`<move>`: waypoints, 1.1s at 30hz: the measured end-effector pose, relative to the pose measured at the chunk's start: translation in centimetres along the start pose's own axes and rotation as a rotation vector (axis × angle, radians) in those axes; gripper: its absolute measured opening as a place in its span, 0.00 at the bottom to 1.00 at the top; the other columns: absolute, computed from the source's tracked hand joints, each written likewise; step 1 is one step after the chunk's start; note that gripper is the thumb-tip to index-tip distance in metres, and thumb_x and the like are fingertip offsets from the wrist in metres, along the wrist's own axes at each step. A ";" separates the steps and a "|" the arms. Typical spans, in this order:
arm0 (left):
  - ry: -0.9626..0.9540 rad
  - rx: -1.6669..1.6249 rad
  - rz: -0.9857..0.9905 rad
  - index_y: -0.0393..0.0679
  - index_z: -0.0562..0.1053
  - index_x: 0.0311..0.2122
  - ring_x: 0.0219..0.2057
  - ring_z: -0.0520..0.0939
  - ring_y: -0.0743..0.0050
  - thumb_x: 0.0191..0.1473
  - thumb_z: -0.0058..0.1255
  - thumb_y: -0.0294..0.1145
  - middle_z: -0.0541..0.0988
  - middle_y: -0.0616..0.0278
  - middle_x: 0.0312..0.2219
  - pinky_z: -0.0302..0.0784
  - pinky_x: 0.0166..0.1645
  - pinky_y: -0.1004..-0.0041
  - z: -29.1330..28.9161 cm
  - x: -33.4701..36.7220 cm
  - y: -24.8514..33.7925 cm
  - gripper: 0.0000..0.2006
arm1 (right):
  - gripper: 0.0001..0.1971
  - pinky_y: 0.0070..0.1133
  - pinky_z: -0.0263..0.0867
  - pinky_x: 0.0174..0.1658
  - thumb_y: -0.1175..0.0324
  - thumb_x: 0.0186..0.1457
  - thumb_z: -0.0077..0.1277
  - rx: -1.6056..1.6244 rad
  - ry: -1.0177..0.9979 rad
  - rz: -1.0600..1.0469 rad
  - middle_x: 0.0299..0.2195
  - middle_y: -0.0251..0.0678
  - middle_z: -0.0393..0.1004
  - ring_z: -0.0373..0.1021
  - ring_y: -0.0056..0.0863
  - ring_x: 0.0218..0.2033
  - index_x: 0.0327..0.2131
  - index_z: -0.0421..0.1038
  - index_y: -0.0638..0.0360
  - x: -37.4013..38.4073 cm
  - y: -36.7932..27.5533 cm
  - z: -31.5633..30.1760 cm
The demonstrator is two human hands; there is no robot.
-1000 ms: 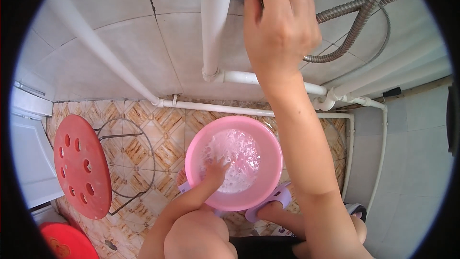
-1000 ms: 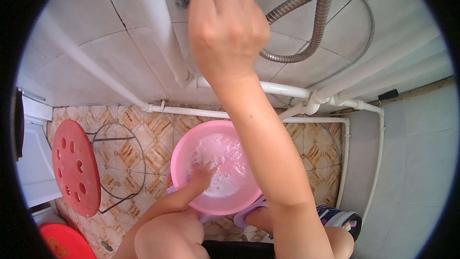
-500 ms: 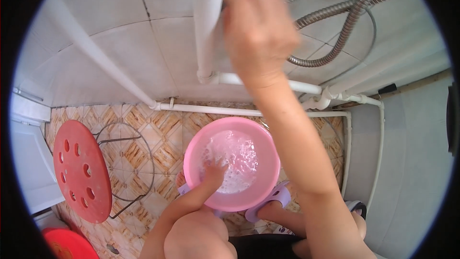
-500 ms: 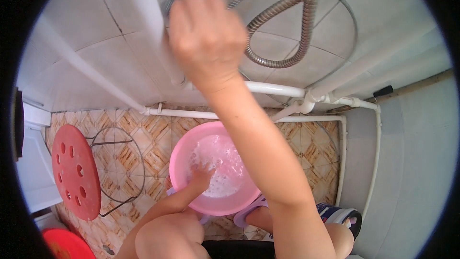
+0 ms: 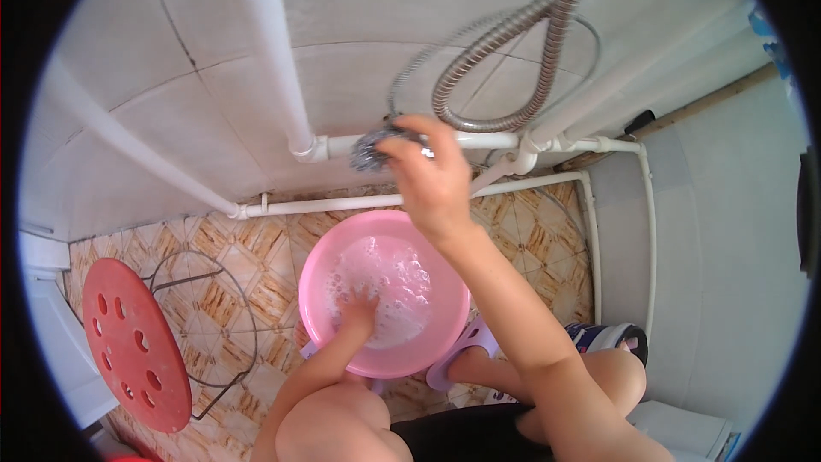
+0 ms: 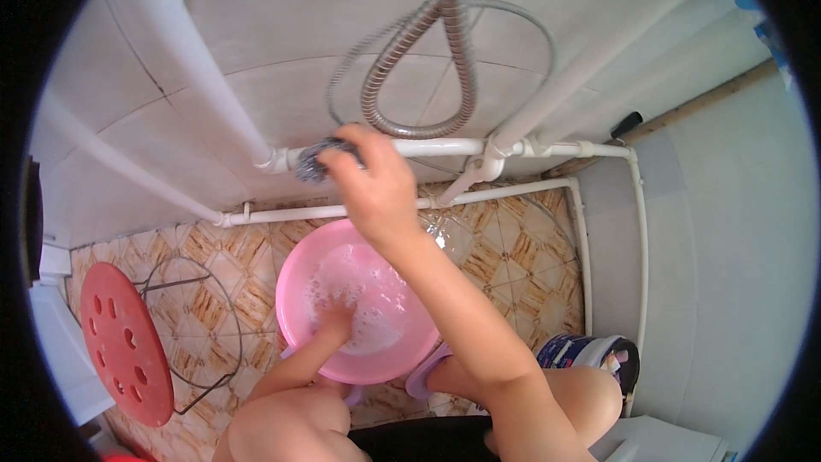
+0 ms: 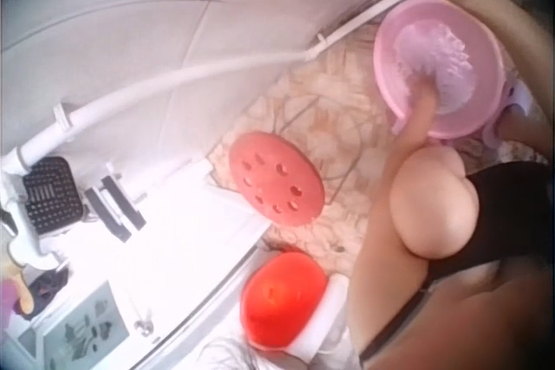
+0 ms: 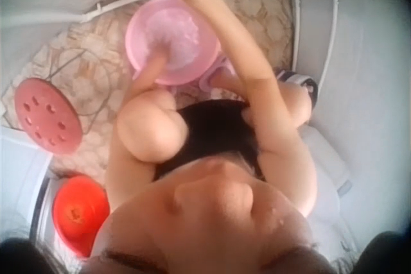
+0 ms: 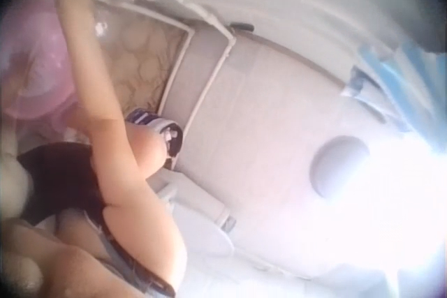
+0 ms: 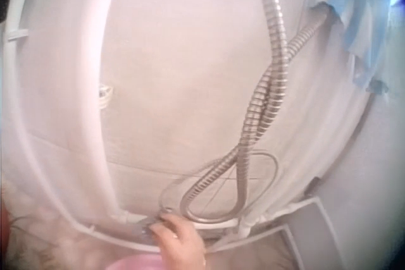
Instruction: The person scrubs bathroom pipes and wall tiles using a steel scouring pad, repeatedly dipping and rinsing the pad in a basin of soapy water.
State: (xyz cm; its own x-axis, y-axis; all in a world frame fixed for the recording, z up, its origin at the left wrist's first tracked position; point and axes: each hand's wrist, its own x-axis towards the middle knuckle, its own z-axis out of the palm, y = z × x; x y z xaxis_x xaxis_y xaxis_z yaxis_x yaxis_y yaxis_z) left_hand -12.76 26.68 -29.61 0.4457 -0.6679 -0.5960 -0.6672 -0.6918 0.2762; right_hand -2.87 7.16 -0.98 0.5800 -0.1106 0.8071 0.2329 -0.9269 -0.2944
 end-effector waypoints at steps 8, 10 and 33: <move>-0.068 0.099 0.004 0.60 0.57 0.60 0.63 0.44 0.46 0.40 0.58 0.37 0.46 0.59 0.63 0.48 0.59 0.42 -1.5 -0.3 -0.4 0.38 | 0.09 0.30 0.65 0.35 0.79 0.41 0.52 0.070 -0.257 0.362 0.28 0.37 0.69 0.68 0.39 0.33 0.30 0.69 0.58 -5.6 2.0 -0.6; -0.024 0.150 0.032 0.60 0.57 0.60 0.63 0.44 0.46 0.40 0.58 0.38 0.45 0.59 0.63 0.49 0.58 0.41 -1.5 -0.2 0.2 0.38 | 0.09 0.29 0.65 0.36 0.78 0.45 0.50 -0.103 0.026 0.514 0.29 0.39 0.69 0.67 0.39 0.33 0.33 0.68 0.60 -6.0 4.0 -3.1; -0.019 0.089 0.030 0.59 0.58 0.60 0.63 0.43 0.42 0.45 0.49 0.29 0.43 0.59 0.64 0.48 0.55 0.34 -2.8 -1.3 0.1 0.33 | 0.12 0.34 0.63 0.38 0.74 0.50 0.45 -0.236 0.231 0.191 0.35 0.46 0.67 0.66 0.47 0.34 0.39 0.63 0.65 5.4 5.1 0.8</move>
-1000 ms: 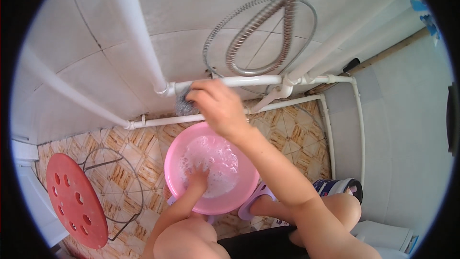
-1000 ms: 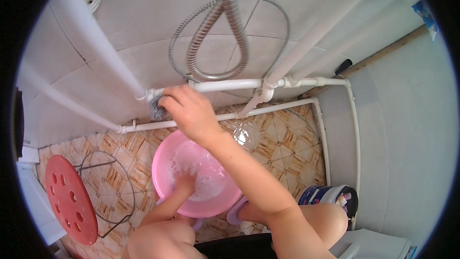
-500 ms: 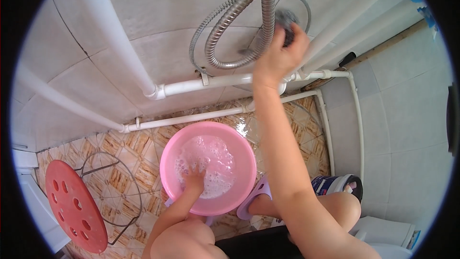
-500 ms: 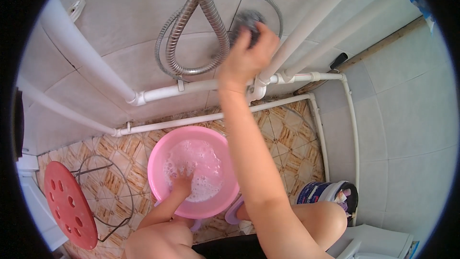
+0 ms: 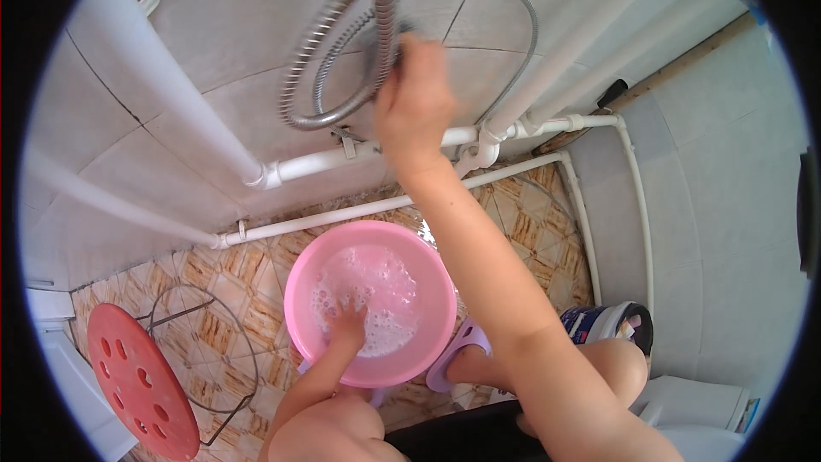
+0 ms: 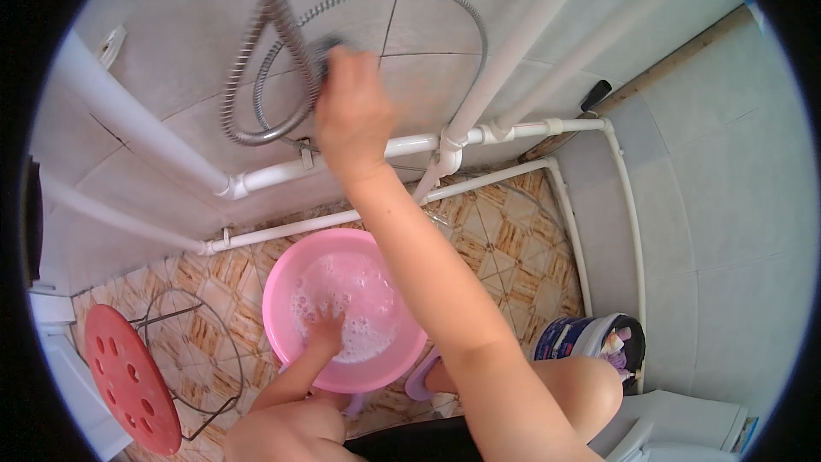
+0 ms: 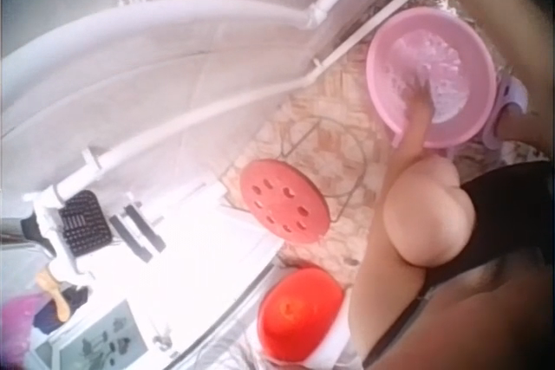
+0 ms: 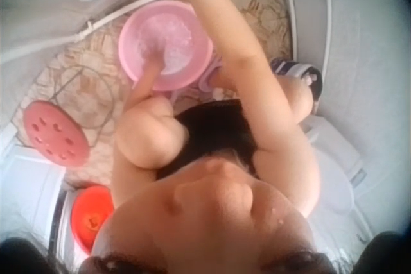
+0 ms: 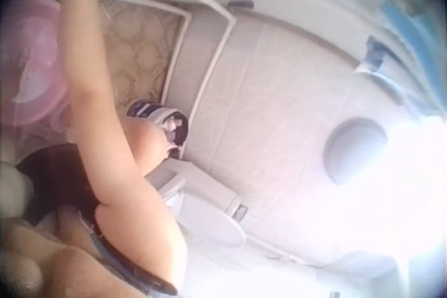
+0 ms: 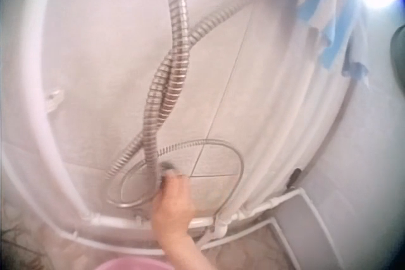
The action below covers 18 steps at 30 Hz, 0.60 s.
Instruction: The person scrubs bathroom pipes and wall tiles using a steel scouring pad, repeatedly dipping and rinsing the pad in a basin of soapy water.
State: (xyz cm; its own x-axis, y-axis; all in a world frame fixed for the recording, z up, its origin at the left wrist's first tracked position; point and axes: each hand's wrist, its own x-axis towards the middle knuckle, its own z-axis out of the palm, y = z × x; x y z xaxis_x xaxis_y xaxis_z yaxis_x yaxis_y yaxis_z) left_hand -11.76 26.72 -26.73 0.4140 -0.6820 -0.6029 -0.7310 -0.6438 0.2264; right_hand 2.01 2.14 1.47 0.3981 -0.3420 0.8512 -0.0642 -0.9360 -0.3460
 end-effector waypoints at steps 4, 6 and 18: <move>-0.025 0.116 -0.021 0.60 0.45 0.64 0.63 0.42 0.42 0.38 0.60 0.37 0.40 0.56 0.64 0.51 0.55 0.35 1.0 0.8 0.0 0.48 | 0.13 0.34 0.62 0.40 0.74 0.50 0.45 0.041 0.173 0.026 0.35 0.48 0.68 0.66 0.47 0.35 0.41 0.63 0.67 2.1 1.8 -2.0; -0.018 0.045 -0.015 0.60 0.50 0.62 0.63 0.43 0.43 0.42 0.54 0.34 0.41 0.58 0.64 0.49 0.55 0.35 0.6 0.3 0.2 0.41 | 0.12 0.32 0.62 0.40 0.75 0.50 0.45 0.129 0.243 0.278 0.35 0.48 0.68 0.67 0.46 0.35 0.40 0.64 0.67 3.2 1.6 -2.8; 0.018 -0.001 0.019 0.59 0.52 0.62 0.63 0.40 0.44 0.40 0.57 0.34 0.39 0.59 0.64 0.49 0.57 0.37 2.1 1.1 -0.5 0.41 | 0.12 0.31 0.64 0.34 0.77 0.46 0.47 -0.174 -0.129 0.237 0.35 0.38 0.67 0.68 0.42 0.32 0.38 0.66 0.56 -5.8 4.6 -5.5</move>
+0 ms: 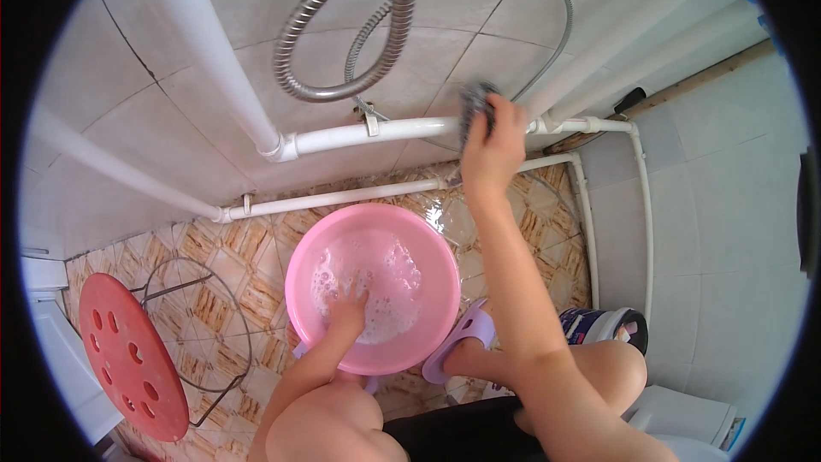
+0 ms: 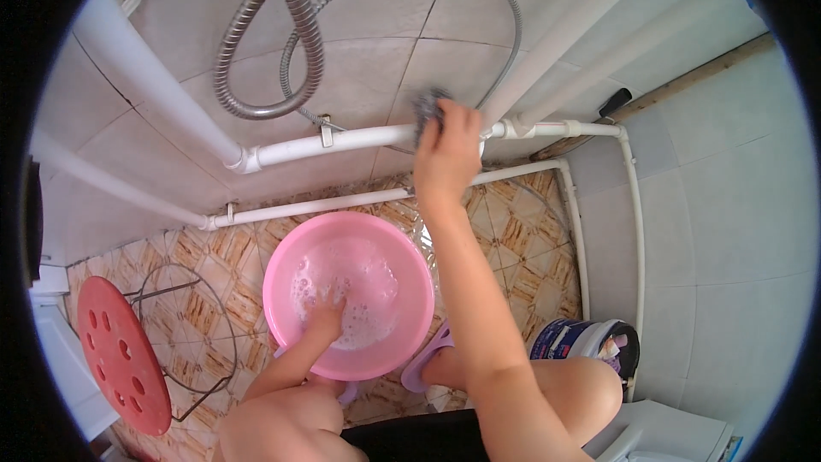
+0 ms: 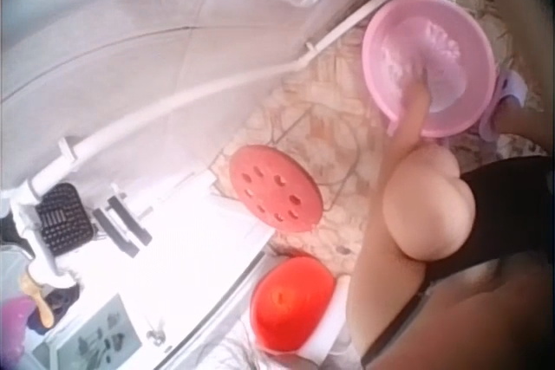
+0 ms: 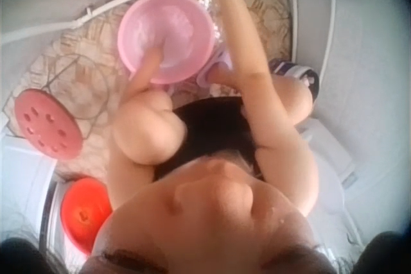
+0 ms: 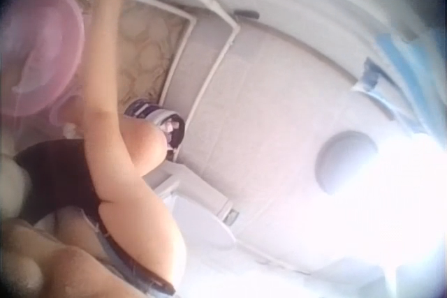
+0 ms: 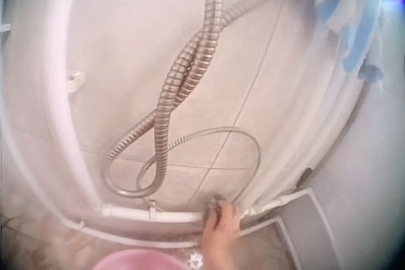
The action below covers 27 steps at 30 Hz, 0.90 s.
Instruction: The person scrubs bathroom pipes and wall tiles using a steel scouring pad, repeatedly dipping and rinsing the pad in a basin of soapy water.
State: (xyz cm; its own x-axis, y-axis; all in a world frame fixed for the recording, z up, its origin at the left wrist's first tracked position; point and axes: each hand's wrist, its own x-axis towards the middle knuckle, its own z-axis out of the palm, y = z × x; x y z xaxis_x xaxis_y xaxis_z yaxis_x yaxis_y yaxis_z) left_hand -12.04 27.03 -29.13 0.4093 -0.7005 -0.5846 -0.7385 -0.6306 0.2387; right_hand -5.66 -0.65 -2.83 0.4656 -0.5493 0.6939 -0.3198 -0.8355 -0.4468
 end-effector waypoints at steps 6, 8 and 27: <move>0.061 -0.061 -0.003 0.56 0.58 0.59 0.63 0.41 0.42 0.41 0.54 0.29 0.40 0.59 0.63 0.50 0.56 0.36 -0.1 -0.8 -0.3 0.37 | 0.11 0.30 0.61 0.44 0.76 0.48 0.48 0.192 -0.074 0.324 0.37 0.45 0.66 0.65 0.43 0.40 0.38 0.67 0.61 -10.6 0.7 0.9; 0.052 -0.051 0.012 0.55 0.59 0.59 0.63 0.42 0.42 0.41 0.53 0.28 0.41 0.59 0.63 0.50 0.56 0.36 -0.3 -0.7 0.4 0.35 | 0.11 0.30 0.61 0.44 0.76 0.47 0.48 0.200 -0.179 0.506 0.37 0.45 0.66 0.65 0.43 0.40 0.37 0.67 0.62 -15.7 4.1 2.9; 0.140 0.158 -0.176 0.39 0.52 0.61 0.63 0.48 0.54 0.44 0.53 0.32 0.47 0.54 0.62 0.60 0.57 0.62 -0.3 -0.5 -0.8 0.38 | 0.14 0.31 0.61 0.46 0.71 0.53 0.46 0.404 -0.294 0.543 0.39 0.49 0.64 0.64 0.47 0.41 0.43 0.64 0.64 -20.6 -0.4 5.1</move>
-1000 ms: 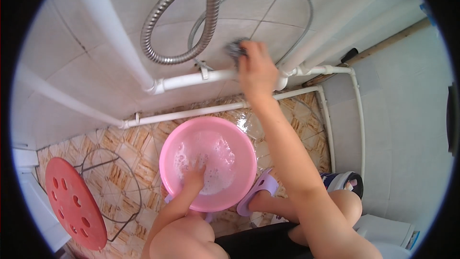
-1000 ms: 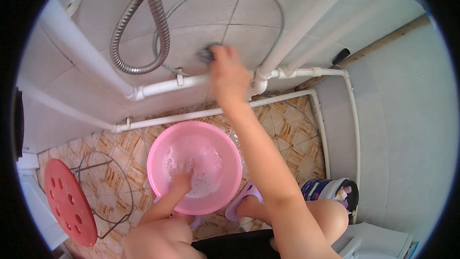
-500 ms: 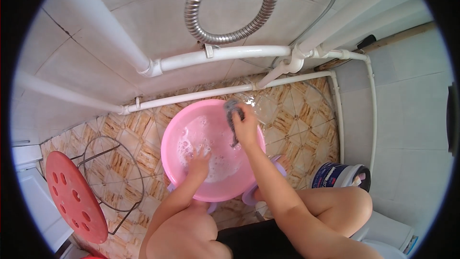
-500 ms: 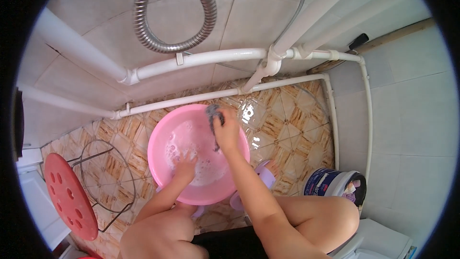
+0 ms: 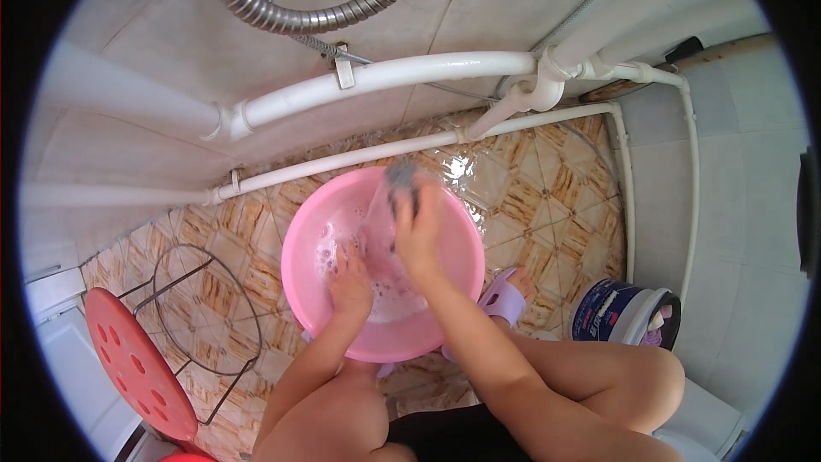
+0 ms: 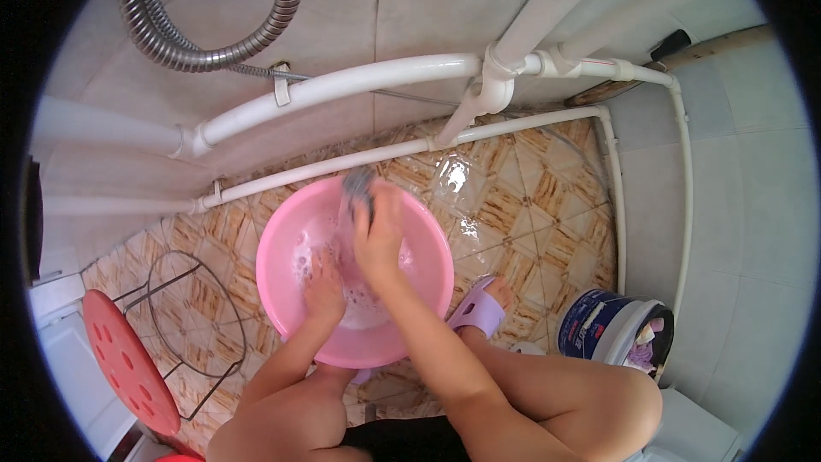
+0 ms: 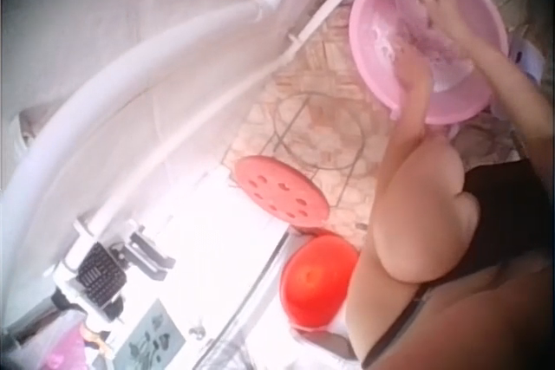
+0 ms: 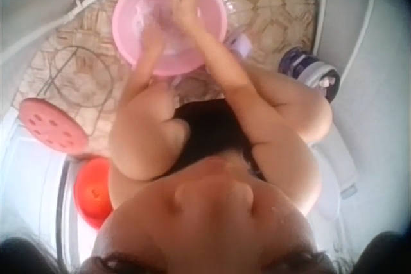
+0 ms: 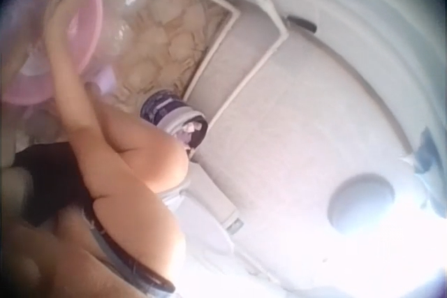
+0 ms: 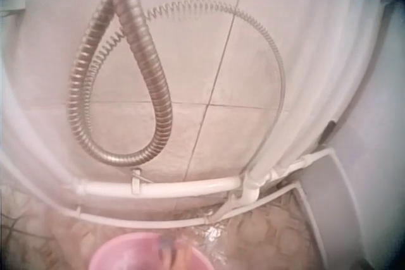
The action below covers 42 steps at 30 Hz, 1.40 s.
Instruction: The person scrubs bathroom pipes and wall tiles using a steel scouring pad, repeatedly dipping and rinsing the pad in a basin of soapy water.
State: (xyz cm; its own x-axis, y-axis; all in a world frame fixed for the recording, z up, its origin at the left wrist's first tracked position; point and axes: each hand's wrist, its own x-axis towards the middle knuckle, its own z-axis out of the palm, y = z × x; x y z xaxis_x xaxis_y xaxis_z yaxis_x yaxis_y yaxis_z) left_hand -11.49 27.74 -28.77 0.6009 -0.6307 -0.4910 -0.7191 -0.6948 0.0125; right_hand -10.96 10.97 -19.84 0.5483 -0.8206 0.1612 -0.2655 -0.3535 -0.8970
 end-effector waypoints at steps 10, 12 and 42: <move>-0.012 0.229 0.128 0.45 0.48 0.63 0.64 0.47 0.57 0.51 0.44 0.39 0.44 0.59 0.64 0.63 0.54 0.59 -1.4 0.2 0.5 0.35 | 0.15 0.25 0.58 0.50 0.71 0.59 0.37 0.704 0.887 0.072 0.45 0.37 0.62 0.60 0.28 0.44 0.47 0.64 0.67 18.6 -6.1 3.3; -0.079 0.156 0.096 0.45 0.47 0.63 0.64 0.47 0.57 0.50 0.46 0.41 0.44 0.59 0.64 0.63 0.54 0.59 -1.7 0.1 0.2 0.37 | 0.13 0.24 0.58 0.49 0.73 0.58 0.39 0.444 0.827 -0.085 0.46 0.37 0.61 0.60 0.29 0.43 0.45 0.65 0.67 16.0 -6.3 5.0; 0.015 0.087 0.109 0.44 0.53 0.61 0.63 0.48 0.56 0.43 0.54 0.42 0.45 0.57 0.63 0.52 0.61 0.58 -0.8 -0.8 0.3 0.40 | 0.07 0.22 0.61 0.41 0.76 0.55 0.41 0.456 0.865 -0.030 0.33 0.40 0.68 0.63 0.29 0.33 0.34 0.65 0.73 16.6 -7.1 4.5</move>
State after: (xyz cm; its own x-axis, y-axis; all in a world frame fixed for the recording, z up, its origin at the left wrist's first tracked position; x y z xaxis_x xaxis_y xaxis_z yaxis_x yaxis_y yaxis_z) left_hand -11.90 27.70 -27.67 0.5218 -0.7066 -0.4779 -0.8078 -0.5894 -0.0104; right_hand 3.62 1.90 -12.62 -0.2691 -0.9246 0.2696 0.1710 -0.3213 -0.9314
